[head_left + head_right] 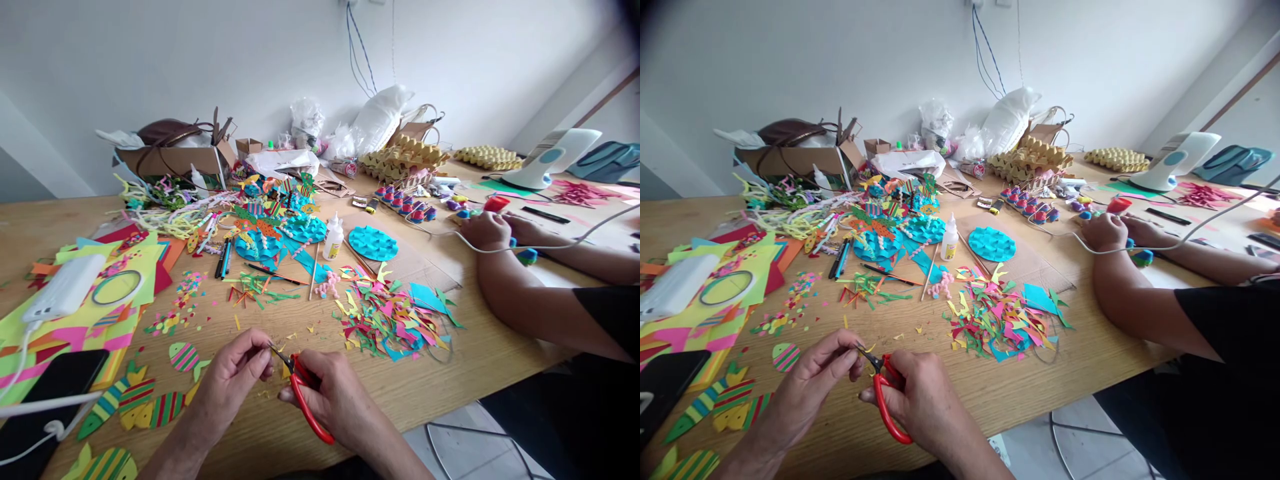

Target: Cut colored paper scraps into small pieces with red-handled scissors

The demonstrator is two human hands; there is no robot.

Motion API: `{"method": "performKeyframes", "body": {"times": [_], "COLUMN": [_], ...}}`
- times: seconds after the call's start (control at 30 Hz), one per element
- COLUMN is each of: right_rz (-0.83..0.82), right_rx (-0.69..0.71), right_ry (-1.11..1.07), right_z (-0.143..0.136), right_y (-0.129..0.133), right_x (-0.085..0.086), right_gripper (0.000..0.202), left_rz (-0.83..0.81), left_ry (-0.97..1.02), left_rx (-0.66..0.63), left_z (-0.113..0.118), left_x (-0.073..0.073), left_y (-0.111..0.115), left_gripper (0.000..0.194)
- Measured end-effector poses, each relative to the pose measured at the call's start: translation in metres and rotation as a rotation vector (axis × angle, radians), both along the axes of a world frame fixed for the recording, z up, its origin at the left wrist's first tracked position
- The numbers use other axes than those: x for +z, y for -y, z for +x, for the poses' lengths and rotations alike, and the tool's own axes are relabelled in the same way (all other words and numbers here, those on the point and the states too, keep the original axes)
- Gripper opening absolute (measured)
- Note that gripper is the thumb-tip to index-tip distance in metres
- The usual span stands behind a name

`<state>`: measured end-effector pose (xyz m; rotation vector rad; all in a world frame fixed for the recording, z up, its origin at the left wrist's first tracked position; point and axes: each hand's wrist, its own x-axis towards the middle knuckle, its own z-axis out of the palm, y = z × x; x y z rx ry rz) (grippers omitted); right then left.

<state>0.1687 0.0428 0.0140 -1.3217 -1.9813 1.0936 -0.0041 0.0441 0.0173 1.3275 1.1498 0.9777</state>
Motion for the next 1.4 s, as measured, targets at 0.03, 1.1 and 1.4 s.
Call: {"method": "performKeyframes", "body": {"times": [0.03,1.1,1.4], "right_rz": [0.000,0.049,0.062], "right_rx": [0.001,0.014,0.028], "right_ry": [0.003,0.068,0.053], "right_z": [0.0002,0.0017,0.0028], "right_y": [0.0000,-0.0011,-0.0005], "right_x": [-0.0003,-0.0063,-0.0084], "right_gripper": [0.043,0.047,0.046], "left_rz": [0.000,0.005,0.002], "left_ry": [0.000,-0.040,-0.094], "left_rx": [0.001,0.000,-0.022], "left_z": [-0.0003,0.0003,-0.0001], "left_x": [-0.0004,0.0052,0.0059], "left_y": [0.0002,-0.0010,-0.0021], "left_gripper": [0.010,0.015,0.015]}}
